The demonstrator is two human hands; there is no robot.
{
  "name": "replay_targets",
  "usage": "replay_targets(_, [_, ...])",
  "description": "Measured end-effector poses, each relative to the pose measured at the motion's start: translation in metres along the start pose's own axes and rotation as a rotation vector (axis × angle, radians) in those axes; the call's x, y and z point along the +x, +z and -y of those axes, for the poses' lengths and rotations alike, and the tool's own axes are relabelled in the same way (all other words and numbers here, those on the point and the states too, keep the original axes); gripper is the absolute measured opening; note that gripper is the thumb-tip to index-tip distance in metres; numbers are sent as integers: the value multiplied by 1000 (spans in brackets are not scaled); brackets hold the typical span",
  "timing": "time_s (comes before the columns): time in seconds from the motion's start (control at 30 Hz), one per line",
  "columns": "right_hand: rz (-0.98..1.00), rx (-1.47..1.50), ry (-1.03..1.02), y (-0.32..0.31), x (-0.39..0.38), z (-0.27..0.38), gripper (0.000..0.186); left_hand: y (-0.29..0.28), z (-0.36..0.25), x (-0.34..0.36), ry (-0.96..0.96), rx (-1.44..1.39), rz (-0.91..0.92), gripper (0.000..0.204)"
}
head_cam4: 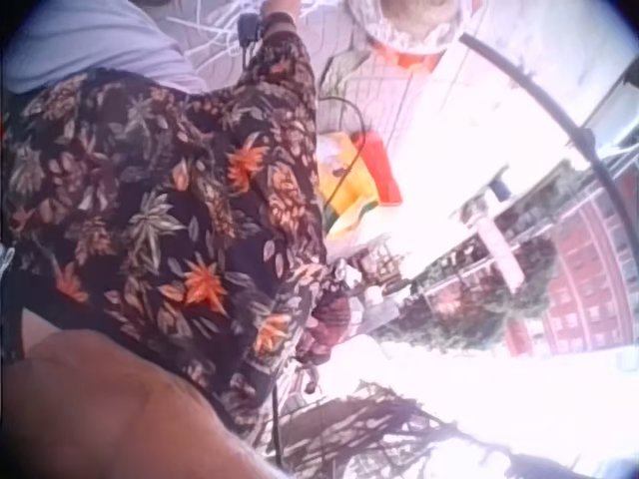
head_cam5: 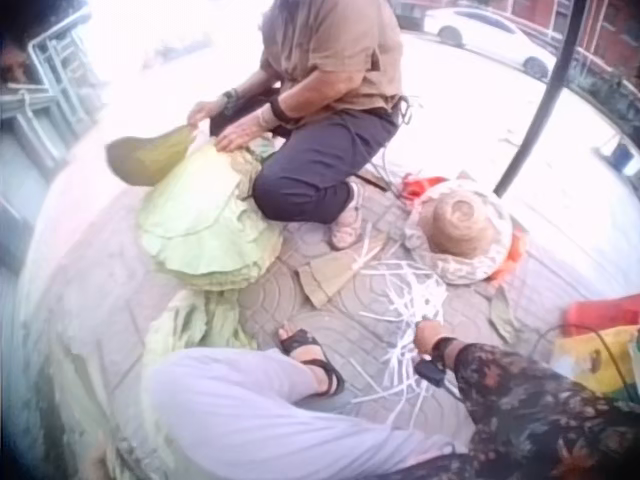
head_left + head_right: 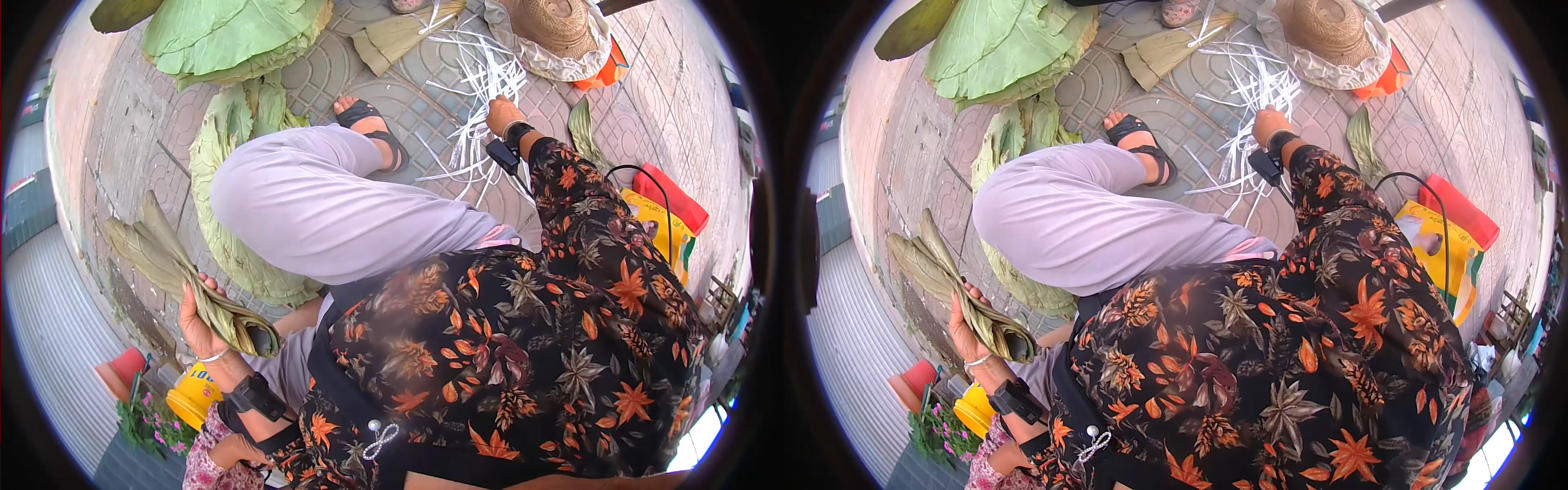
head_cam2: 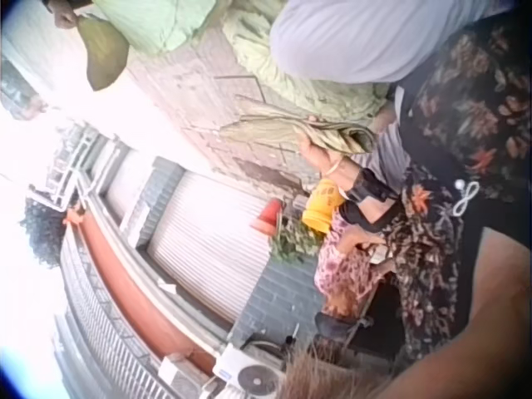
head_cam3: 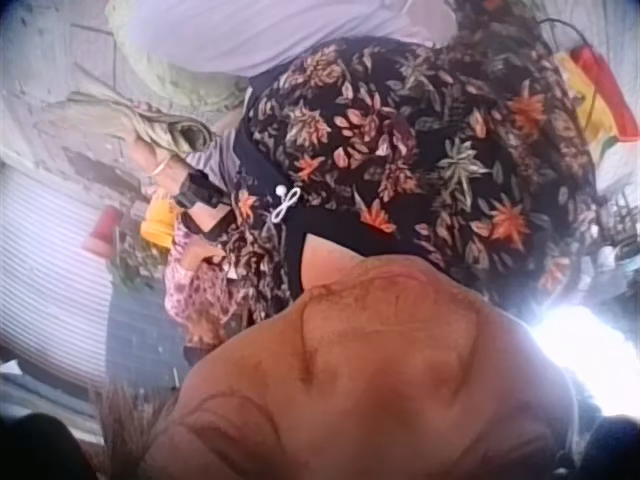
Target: Bundling large lotus leaves by folding them and tying them with plastic strips.
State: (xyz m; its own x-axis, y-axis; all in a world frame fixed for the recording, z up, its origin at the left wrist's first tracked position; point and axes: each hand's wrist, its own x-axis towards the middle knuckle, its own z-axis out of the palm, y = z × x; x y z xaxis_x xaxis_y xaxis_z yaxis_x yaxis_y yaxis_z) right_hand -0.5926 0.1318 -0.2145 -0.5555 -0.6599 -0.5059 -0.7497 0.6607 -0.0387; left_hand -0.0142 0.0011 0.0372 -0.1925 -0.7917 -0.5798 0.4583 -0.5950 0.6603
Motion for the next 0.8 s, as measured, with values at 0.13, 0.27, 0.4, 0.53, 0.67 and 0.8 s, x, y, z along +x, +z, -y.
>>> replay_targets(0.13, [-17, -130, -88, -11, 6, 26, 24, 47, -7, -17, -9, 52, 106, 36])
replay_targets(0.27, [92, -215, -62, -8, 16, 30, 28, 77, -4, -22, -6, 133, 71, 27])
replay_targets(0.4, [140, -239, -88, -7, 18, 37, 27, 75, -4, -29, -17, 171, 6, 28])
replay_targets(0.53, [72, -264, -150, -9, 21, 43, 25, 67, -3, -22, -4, 169, -36, 27])
replay_targets(0.67, [-133, -234, -220, -13, 12, 48, 19, 56, -1, -16, 0, 135, -24, 26])
replay_targets(0.8, [-162, 82, -245, -6, 15, 65, 10, 53, -14, -23, 15, 73, 42, 26])
